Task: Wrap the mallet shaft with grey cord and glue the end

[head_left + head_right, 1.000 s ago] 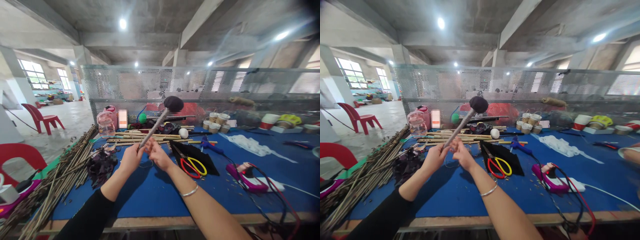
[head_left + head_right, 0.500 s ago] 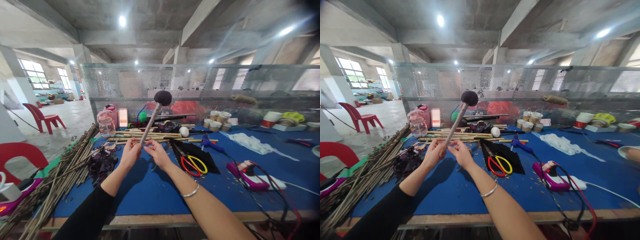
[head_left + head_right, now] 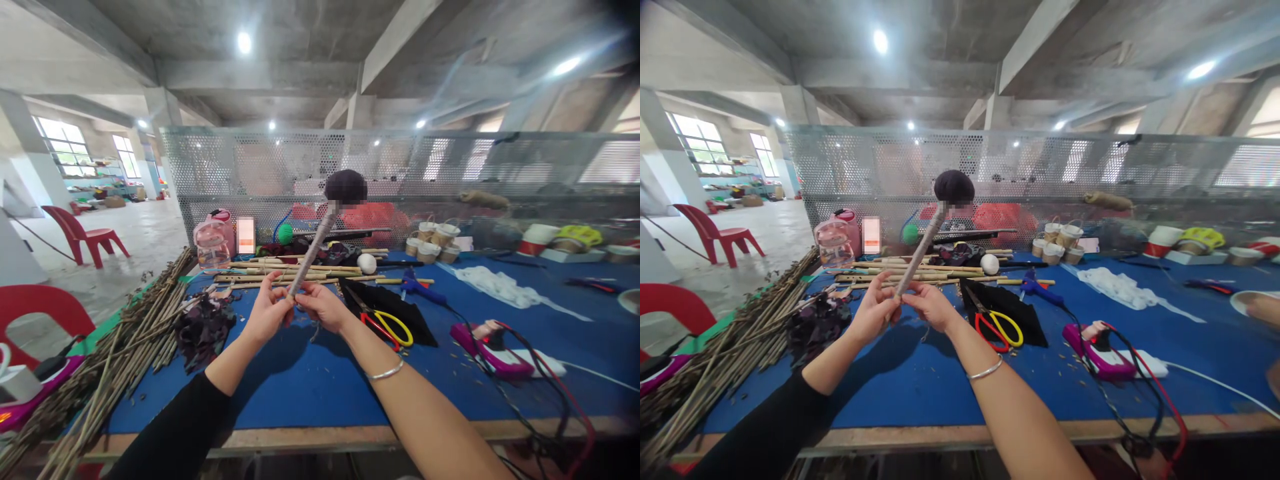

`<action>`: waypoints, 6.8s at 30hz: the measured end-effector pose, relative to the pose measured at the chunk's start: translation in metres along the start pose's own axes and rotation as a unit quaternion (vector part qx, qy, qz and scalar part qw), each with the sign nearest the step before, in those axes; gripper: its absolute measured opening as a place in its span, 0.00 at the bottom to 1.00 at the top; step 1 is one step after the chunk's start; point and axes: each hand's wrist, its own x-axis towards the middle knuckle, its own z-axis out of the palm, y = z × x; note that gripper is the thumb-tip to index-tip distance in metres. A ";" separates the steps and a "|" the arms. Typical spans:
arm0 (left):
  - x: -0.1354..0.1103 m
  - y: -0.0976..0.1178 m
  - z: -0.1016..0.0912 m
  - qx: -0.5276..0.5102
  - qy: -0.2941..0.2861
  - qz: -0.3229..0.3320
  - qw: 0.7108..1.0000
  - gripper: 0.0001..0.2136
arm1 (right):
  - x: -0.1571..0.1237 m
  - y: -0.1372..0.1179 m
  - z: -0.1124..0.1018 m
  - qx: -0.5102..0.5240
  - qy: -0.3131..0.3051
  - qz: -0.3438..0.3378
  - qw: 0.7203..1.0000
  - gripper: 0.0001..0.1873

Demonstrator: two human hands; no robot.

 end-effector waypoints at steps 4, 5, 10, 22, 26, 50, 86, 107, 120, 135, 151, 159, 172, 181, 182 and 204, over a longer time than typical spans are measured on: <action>-0.002 -0.007 0.004 -0.017 -0.008 -0.007 1.000 0.28 | -0.002 -0.008 0.005 -0.017 -0.005 -0.028 0.999 0.20; -0.003 -0.011 0.005 0.011 0.002 0.000 1.000 0.24 | -0.002 -0.010 0.005 -0.019 0.015 -0.039 0.999 0.19; -0.002 -0.027 0.005 0.227 0.082 0.060 0.969 0.16 | 0.000 -0.011 0.001 -0.041 0.122 -0.074 0.989 0.18; -0.002 -0.022 0.003 0.144 -0.013 -0.047 0.988 0.19 | 0.002 -0.004 -0.007 -0.043 0.117 -0.057 0.991 0.19; -0.001 -0.026 0.003 0.173 0.036 -0.010 0.984 0.17 | 0.004 0.000 -0.006 -0.065 0.133 -0.060 0.987 0.19; -0.004 -0.026 0.006 0.191 -0.001 -0.013 0.981 0.20 | 0.001 -0.003 -0.003 -0.017 0.071 -0.035 0.997 0.21; -0.002 -0.028 -0.004 0.254 0.056 0.060 0.964 0.15 | 0.002 0.000 -0.002 -0.061 0.100 -0.029 0.993 0.23; -0.004 -0.023 -0.005 0.170 -0.031 -0.059 0.983 0.21 | -0.003 -0.009 0.000 -0.064 0.061 -0.023 0.996 0.21; -0.002 -0.023 -0.009 0.298 0.044 -0.008 0.954 0.15 | 0.007 0.003 -0.004 -0.085 0.104 -0.007 0.991 0.20; -0.004 -0.018 -0.007 0.274 0.030 -0.053 0.960 0.16 | 0.008 0.006 -0.004 -0.083 0.093 0.014 0.992 0.19; 0.001 -0.017 -0.016 0.353 0.052 -0.046 0.933 0.13 | 0.006 0.010 -0.006 -0.076 0.107 0.045 0.990 0.18; -0.003 -0.025 -0.013 0.217 -0.053 -0.138 0.965 0.17 | 0.004 0.010 -0.011 -0.088 0.064 0.045 0.993 0.15; -0.003 -0.010 -0.015 0.221 -0.079 -0.109 0.966 0.18 | 0.002 0.003 -0.005 -0.031 0.061 0.048 0.997 0.21; -0.004 -0.018 -0.013 0.324 0.001 -0.035 0.945 0.16 | 0.007 0.006 -0.002 -0.067 0.101 0.000 0.993 0.20; -0.004 -0.020 -0.012 0.276 -0.014 -0.066 0.959 0.18 | 0.006 0.004 -0.002 -0.054 0.088 0.007 0.995 0.20; -0.008 -0.020 -0.008 0.180 -0.086 -0.147 0.969 0.22 | -0.001 -0.005 -0.005 -0.053 0.021 0.049 0.997 0.17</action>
